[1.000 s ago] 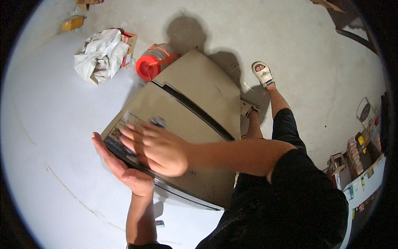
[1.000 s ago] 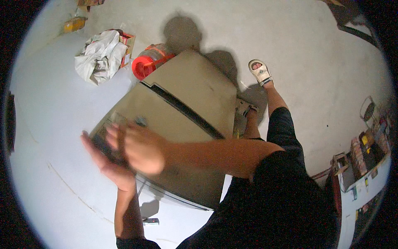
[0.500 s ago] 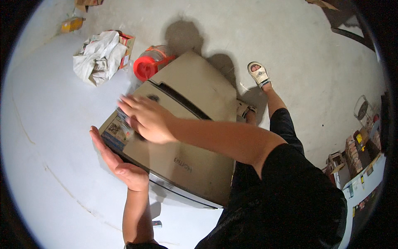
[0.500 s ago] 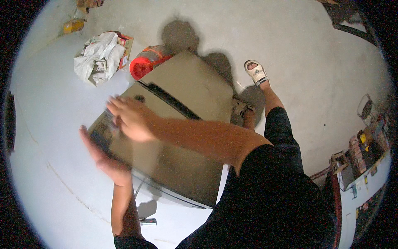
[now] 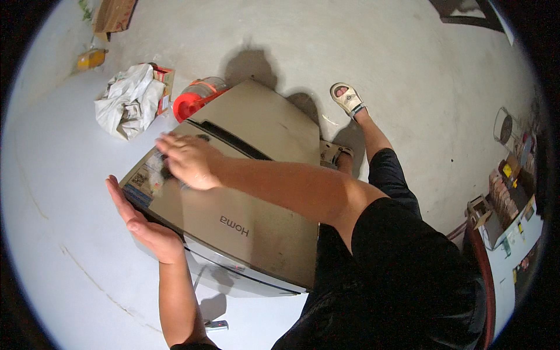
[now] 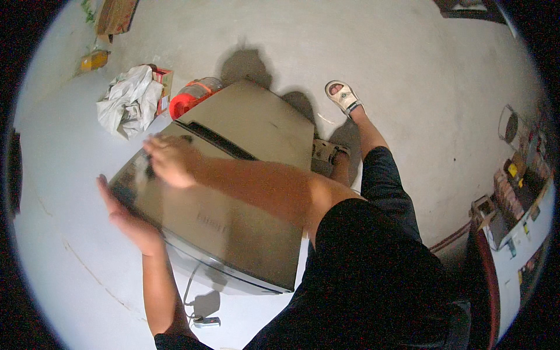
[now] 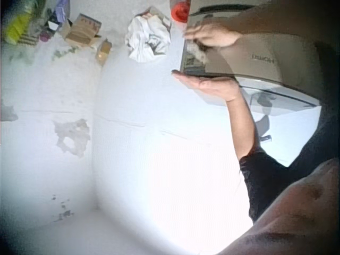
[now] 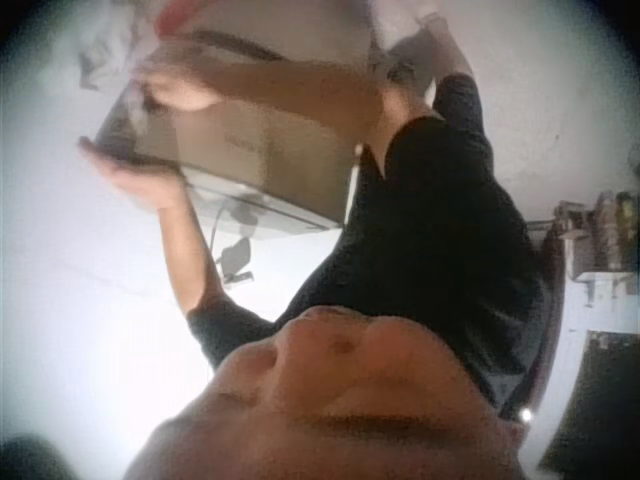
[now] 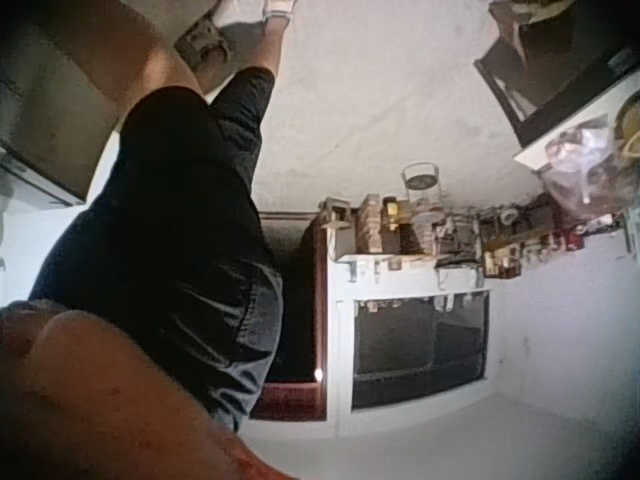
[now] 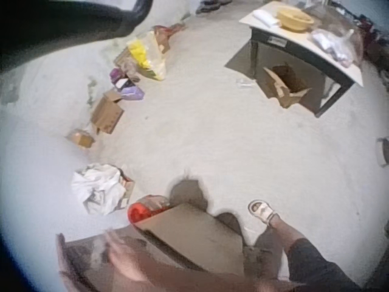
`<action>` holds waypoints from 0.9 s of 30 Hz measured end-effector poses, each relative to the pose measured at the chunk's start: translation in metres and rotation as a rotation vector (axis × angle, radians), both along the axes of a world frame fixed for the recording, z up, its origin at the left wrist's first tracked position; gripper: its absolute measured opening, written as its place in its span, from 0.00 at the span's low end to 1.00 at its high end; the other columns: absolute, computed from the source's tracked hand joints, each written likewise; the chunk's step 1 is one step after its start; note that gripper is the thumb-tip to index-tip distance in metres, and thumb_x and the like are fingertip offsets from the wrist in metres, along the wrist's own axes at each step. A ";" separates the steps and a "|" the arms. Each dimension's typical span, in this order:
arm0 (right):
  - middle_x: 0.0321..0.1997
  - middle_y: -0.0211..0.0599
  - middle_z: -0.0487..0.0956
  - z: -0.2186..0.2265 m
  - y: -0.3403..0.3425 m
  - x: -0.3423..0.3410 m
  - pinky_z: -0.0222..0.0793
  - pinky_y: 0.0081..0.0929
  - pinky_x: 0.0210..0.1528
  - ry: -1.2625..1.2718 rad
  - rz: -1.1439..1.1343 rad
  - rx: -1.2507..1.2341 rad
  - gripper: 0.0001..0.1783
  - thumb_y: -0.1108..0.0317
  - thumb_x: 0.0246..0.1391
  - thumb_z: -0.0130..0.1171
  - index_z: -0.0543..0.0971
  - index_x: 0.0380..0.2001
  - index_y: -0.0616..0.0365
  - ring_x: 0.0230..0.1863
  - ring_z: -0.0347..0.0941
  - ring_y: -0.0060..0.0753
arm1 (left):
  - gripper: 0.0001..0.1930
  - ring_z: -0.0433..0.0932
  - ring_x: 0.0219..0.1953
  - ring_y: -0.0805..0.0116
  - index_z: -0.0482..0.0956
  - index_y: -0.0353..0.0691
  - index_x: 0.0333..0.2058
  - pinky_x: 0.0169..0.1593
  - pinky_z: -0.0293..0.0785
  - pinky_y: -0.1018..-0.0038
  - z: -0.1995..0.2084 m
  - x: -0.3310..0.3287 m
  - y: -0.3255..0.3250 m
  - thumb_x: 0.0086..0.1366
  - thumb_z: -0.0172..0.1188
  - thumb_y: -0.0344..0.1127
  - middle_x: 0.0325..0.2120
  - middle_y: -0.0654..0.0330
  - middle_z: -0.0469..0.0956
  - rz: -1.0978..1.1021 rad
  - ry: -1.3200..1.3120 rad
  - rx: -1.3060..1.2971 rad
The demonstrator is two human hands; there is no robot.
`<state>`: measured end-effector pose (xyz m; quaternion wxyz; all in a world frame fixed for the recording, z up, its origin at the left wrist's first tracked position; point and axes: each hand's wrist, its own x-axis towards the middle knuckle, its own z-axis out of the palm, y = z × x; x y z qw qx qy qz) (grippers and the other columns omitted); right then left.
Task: The person cleans the top and front surfaces of a refrigerator using a metallic scrubbing pad and a cloth, then sits on the floor to wipe the lower door.
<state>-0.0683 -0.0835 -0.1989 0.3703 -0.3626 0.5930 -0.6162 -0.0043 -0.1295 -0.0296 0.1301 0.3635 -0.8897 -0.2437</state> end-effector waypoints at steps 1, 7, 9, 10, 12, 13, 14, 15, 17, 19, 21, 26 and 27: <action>0.78 0.59 0.61 -0.018 0.017 0.003 0.50 0.46 0.80 -0.004 -0.006 0.034 0.30 0.59 0.74 0.42 0.66 0.71 0.68 0.78 0.58 0.56 | 0.52 0.50 0.79 0.48 0.51 0.29 0.76 0.79 0.42 0.54 0.000 0.000 -0.001 0.75 0.26 0.75 0.77 0.41 0.52 0.003 -0.004 0.014; 0.83 0.57 0.49 -0.026 0.204 0.053 0.38 0.51 0.83 -0.132 0.274 0.340 0.35 0.61 0.74 0.42 0.52 0.78 0.64 0.84 0.41 0.57 | 0.49 0.51 0.79 0.49 0.53 0.28 0.75 0.79 0.43 0.55 0.001 0.007 0.001 0.77 0.27 0.72 0.77 0.42 0.53 0.053 0.000 0.040; 0.83 0.58 0.49 0.019 0.213 0.036 0.37 0.53 0.82 -0.140 0.415 0.396 0.35 0.62 0.74 0.42 0.51 0.78 0.63 0.84 0.42 0.57 | 0.48 0.51 0.79 0.48 0.53 0.28 0.75 0.79 0.43 0.55 0.000 0.010 0.001 0.78 0.27 0.70 0.76 0.42 0.53 0.051 -0.009 0.029; 0.83 0.59 0.49 0.017 0.205 0.034 0.38 0.53 0.82 -0.112 0.380 0.326 0.35 0.62 0.74 0.42 0.52 0.78 0.63 0.84 0.42 0.57 | 0.48 0.51 0.79 0.48 0.54 0.28 0.75 0.79 0.43 0.55 0.000 0.009 0.000 0.78 0.27 0.70 0.76 0.42 0.53 0.035 -0.028 0.016; 0.83 0.60 0.50 0.010 0.166 0.029 0.39 0.52 0.82 -0.059 0.327 0.178 0.35 0.61 0.74 0.43 0.54 0.78 0.64 0.84 0.43 0.58 | 0.46 0.51 0.79 0.48 0.54 0.29 0.75 0.79 0.43 0.55 0.001 0.010 -0.001 0.79 0.26 0.68 0.76 0.42 0.54 0.021 -0.072 -0.020; 0.81 0.61 0.53 0.000 0.137 0.021 0.41 0.53 0.82 -0.045 0.252 0.099 0.34 0.62 0.74 0.43 0.56 0.76 0.66 0.83 0.46 0.58 | 0.46 0.51 0.79 0.48 0.54 0.29 0.75 0.79 0.43 0.54 0.001 0.008 0.000 0.79 0.26 0.68 0.76 0.42 0.54 0.012 -0.079 -0.020; 0.80 0.63 0.55 -0.017 0.102 0.009 0.43 0.53 0.81 -0.032 0.176 0.019 0.33 0.62 0.74 0.44 0.58 0.75 0.68 0.82 0.49 0.59 | 0.46 0.51 0.79 0.48 0.54 0.29 0.75 0.79 0.44 0.54 0.002 0.005 0.000 0.79 0.26 0.68 0.76 0.42 0.54 0.003 -0.087 -0.020; 0.78 0.64 0.59 -0.049 0.063 0.004 0.47 0.53 0.80 0.117 0.113 -0.024 0.32 0.62 0.74 0.45 0.60 0.73 0.70 0.80 0.52 0.59 | 0.45 0.51 0.79 0.48 0.54 0.29 0.75 0.79 0.44 0.54 -0.001 0.002 0.000 0.79 0.26 0.67 0.76 0.42 0.54 -0.016 -0.086 -0.017; 0.75 0.65 0.63 -0.080 0.033 0.001 0.51 0.54 0.78 0.186 0.007 -0.034 0.30 0.63 0.73 0.46 0.63 0.71 0.72 0.78 0.57 0.60 | 0.45 0.51 0.79 0.48 0.55 0.29 0.75 0.79 0.43 0.54 -0.004 -0.003 0.001 0.80 0.26 0.67 0.76 0.42 0.55 -0.018 -0.068 -0.006; 0.73 0.65 0.66 -0.079 0.027 0.002 0.53 0.55 0.76 0.040 -0.062 0.040 0.30 0.64 0.73 0.47 0.64 0.70 0.73 0.77 0.59 0.60 | 0.45 0.50 0.79 0.47 0.55 0.29 0.75 0.79 0.43 0.53 -0.002 0.001 0.001 0.80 0.25 0.67 0.76 0.42 0.55 -0.012 -0.103 -0.029; 0.76 0.64 0.61 -0.064 0.078 0.011 0.50 0.55 0.78 0.000 0.058 0.066 0.32 0.61 0.73 0.46 0.61 0.73 0.71 0.78 0.57 0.61 | 0.45 0.50 0.79 0.45 0.56 0.29 0.74 0.79 0.42 0.51 0.002 0.005 0.000 0.79 0.25 0.66 0.76 0.43 0.56 -0.018 -0.175 -0.088; 0.79 0.63 0.57 -0.019 0.139 0.017 0.48 0.54 0.79 0.005 0.213 0.103 0.35 0.59 0.72 0.45 0.59 0.74 0.71 0.79 0.54 0.63 | 0.44 0.47 0.78 0.36 0.57 0.29 0.74 0.78 0.40 0.47 0.012 0.001 0.004 0.80 0.24 0.65 0.76 0.44 0.56 -0.052 -0.362 -0.176; 0.79 0.64 0.58 -0.015 0.127 0.013 0.48 0.54 0.79 0.004 0.245 0.101 0.35 0.59 0.71 0.44 0.59 0.74 0.71 0.79 0.54 0.63 | 0.43 0.47 0.78 0.34 0.57 0.29 0.74 0.78 0.40 0.46 0.012 0.001 0.003 0.80 0.24 0.64 0.76 0.45 0.57 -0.066 -0.382 -0.188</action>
